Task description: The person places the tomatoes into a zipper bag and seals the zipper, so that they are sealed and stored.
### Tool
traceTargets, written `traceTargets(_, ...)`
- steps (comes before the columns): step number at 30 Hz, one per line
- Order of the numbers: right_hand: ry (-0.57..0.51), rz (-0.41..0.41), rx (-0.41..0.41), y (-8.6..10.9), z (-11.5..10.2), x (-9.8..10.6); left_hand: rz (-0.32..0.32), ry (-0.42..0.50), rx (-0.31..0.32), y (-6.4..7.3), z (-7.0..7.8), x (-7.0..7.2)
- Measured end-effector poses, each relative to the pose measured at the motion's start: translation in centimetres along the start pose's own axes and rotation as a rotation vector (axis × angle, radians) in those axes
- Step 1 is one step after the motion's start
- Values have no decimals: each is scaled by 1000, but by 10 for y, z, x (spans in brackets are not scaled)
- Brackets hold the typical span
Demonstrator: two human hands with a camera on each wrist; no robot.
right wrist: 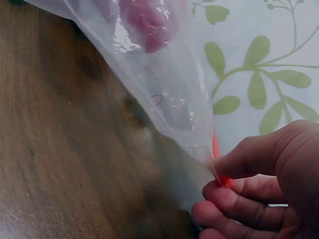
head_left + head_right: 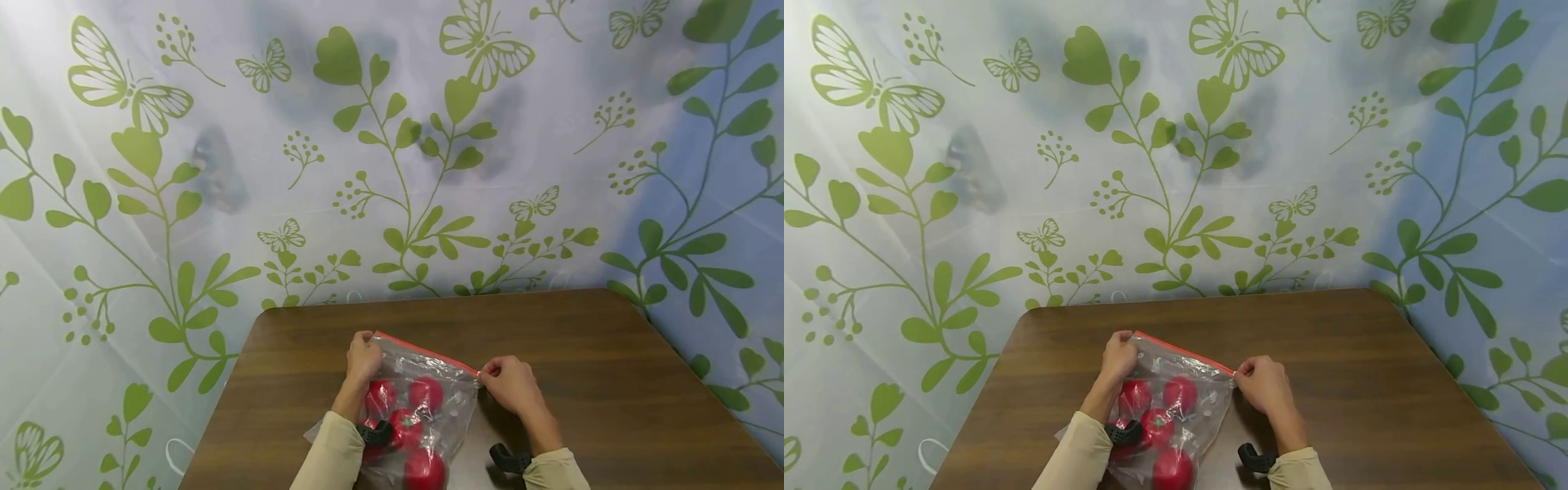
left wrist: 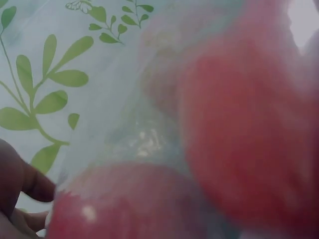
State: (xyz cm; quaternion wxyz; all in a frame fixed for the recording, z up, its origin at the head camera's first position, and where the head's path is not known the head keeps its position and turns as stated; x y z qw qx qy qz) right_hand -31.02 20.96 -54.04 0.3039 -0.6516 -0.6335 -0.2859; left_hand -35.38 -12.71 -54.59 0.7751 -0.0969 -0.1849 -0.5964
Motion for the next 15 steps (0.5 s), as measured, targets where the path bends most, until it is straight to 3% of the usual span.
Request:
traceTargets(4, -9, 14, 40, -1, -5, 7, 0, -109, 4, 6, 6, 14)
traceTargets(6, -11, 35, 73, 0, -9, 17, -28, -126, -3, 18, 21, 27)
traceTargets(12, 0, 183, 248, 7, -29, 64, -99, -228, -182, 33, 49, 70)
traceTargets(15, 49, 281, 340, 15, -38, 87, -71, -270, -230, 44, 60, 101)
Point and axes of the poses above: each hand's wrist, its own y-axis away from the middle knuckle, its own x-axis out of the back of the hand, z = x × y, the point moved 9 cm from there along -y, towards the middle knuckle, and after that the axes turned 1 degree about x, right-handed, at the moved point
